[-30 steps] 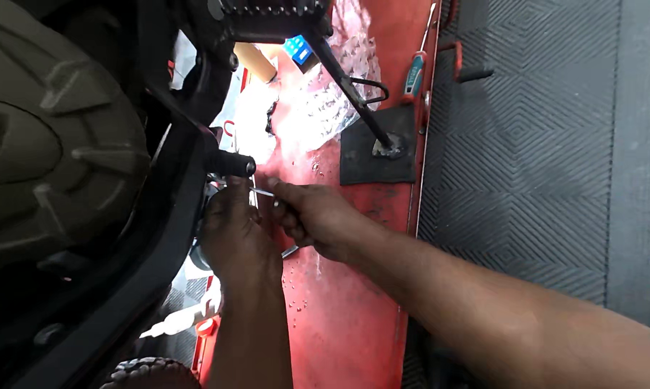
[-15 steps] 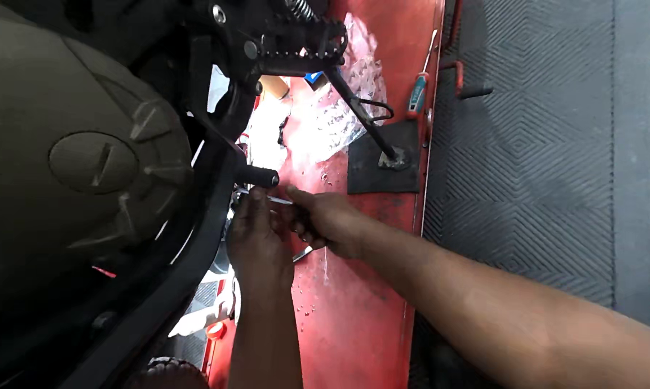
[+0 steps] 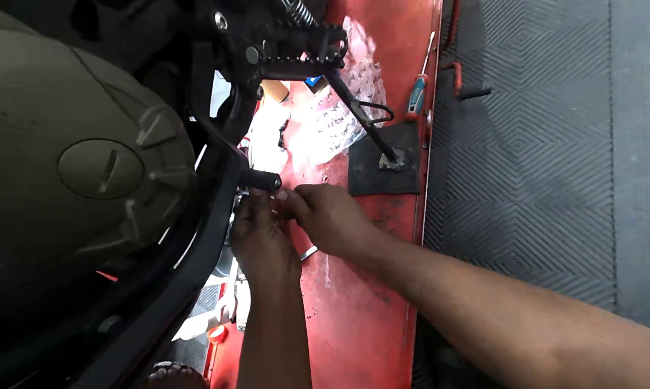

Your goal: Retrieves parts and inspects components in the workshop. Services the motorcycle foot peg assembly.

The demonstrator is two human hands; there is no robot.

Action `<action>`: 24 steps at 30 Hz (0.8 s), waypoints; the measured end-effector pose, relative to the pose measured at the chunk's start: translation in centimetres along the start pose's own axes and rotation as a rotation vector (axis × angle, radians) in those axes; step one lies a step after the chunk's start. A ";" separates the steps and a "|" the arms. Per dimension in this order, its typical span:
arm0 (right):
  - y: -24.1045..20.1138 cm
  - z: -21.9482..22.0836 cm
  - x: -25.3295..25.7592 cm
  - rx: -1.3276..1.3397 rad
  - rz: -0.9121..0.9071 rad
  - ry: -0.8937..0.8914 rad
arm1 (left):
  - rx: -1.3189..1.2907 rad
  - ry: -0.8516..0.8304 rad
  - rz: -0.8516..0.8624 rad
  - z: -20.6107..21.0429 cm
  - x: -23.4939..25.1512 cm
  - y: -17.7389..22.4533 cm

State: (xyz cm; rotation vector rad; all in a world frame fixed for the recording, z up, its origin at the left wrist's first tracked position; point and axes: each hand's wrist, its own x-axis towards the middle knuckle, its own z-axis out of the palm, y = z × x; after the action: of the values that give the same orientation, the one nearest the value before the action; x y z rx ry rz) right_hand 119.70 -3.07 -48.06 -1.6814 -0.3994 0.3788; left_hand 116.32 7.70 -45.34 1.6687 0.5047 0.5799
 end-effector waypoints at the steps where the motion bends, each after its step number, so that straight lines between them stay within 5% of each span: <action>1: 0.4 0.2 -0.2 -0.095 -0.043 0.051 | 0.006 0.021 -0.002 0.2 -0.1 0.0; 11: 0.0 3.2 -1.3 0.245 0.106 0.191 | 0.142 0.071 0.022 0.1 -0.3 0.5; 17: -2.7 2.3 -1.9 0.384 0.319 0.009 | 0.368 0.108 0.014 -0.5 -1.1 1.8; 24: -2.2 -1.2 -3.0 0.447 0.160 -0.154 | 0.161 -0.008 -0.036 -0.9 -2.5 1.5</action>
State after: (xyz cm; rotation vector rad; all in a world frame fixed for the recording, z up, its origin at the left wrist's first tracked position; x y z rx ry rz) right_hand 117.53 -5.25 -45.65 -1.2531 -0.2680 0.6670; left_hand 113.82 6.57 -44.02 1.8095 0.5872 0.5166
